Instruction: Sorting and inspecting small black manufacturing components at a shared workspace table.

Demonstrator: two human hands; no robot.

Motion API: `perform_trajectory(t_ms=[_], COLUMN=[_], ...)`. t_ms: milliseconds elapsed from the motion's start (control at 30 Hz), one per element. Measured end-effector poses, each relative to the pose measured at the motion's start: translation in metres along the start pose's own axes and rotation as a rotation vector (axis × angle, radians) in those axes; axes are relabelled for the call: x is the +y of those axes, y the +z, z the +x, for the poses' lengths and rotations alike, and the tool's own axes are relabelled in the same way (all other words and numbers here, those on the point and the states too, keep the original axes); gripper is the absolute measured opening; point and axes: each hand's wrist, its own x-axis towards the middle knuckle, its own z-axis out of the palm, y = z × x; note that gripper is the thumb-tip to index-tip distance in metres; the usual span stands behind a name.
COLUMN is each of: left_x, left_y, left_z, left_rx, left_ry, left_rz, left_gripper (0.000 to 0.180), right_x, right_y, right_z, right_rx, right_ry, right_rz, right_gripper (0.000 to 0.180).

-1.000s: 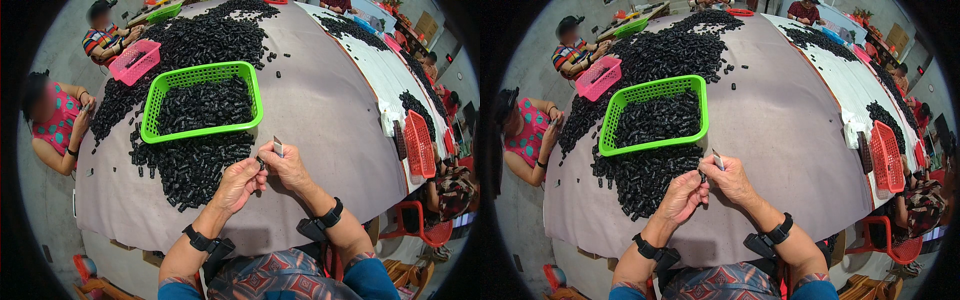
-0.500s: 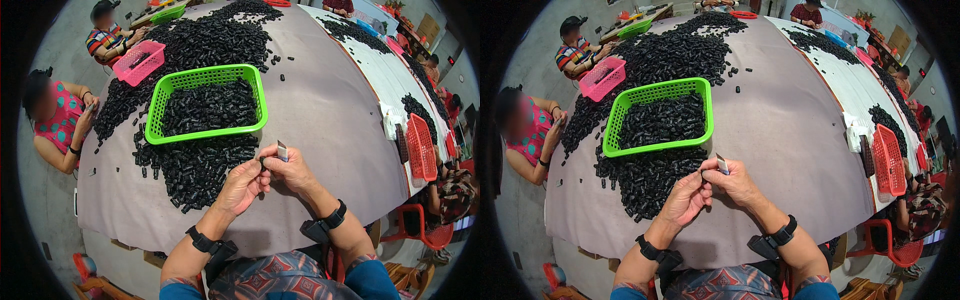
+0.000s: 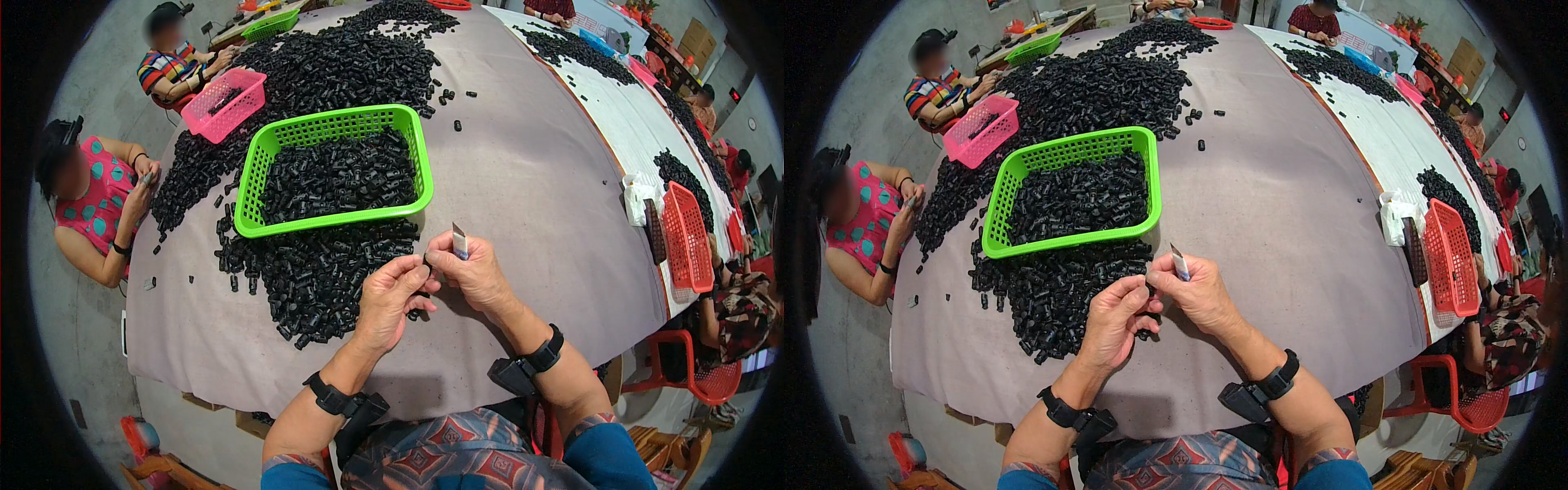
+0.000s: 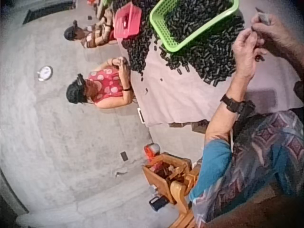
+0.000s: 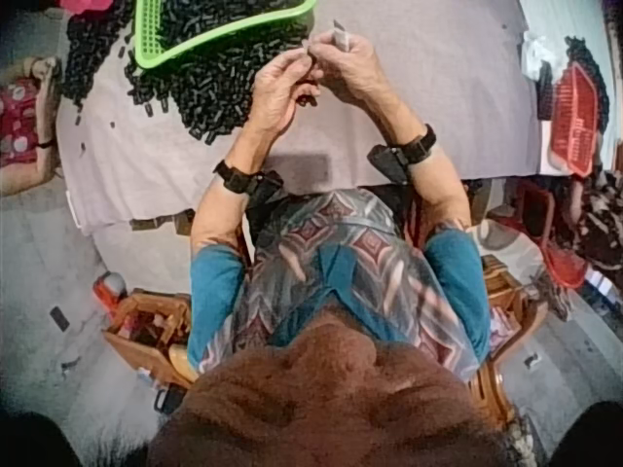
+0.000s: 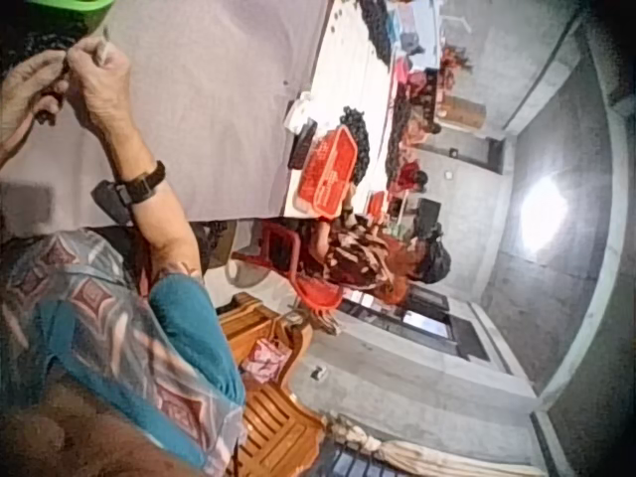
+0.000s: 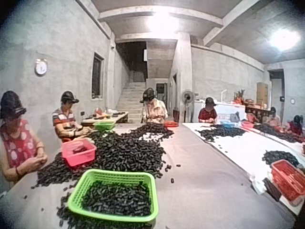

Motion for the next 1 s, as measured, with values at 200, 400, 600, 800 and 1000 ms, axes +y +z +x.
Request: perform_trajectory(t_ms=[200,400,600,800,1000], left_x=[0.0,-0.003,-0.001,-0.001,0.001], left_y=[0.0,-0.004,-0.002,-0.002,0.0], left_z=[0.0,0.002,0.003,0.003,0.002], left_rx=[0.02,-0.007,-0.034,-0.061,-0.046], left_ry=[-0.025,-0.031,-0.063,-0.096,-0.106], left_rz=[-0.082,-0.138,-0.142,-0.186,-0.216], left_gripper=[0.017,0.019,0.019,0.018,0.016], right_x=[0.002,0.004,0.008,0.001,0.003], right_y=[-0.003,0.001,0.0,-0.001,-0.001], right_z=[0.001,0.0,0.001,0.0,0.001], right_rx=[0.015,-0.061,-0.036,0.009,-0.016], right_ry=[0.006,-0.034,-0.007,-0.015,-0.041], right_rz=[-0.076,-0.064,-0.014,-0.089,-0.109], right_gripper=[0.009,0.012,0.012,0.012,0.012])
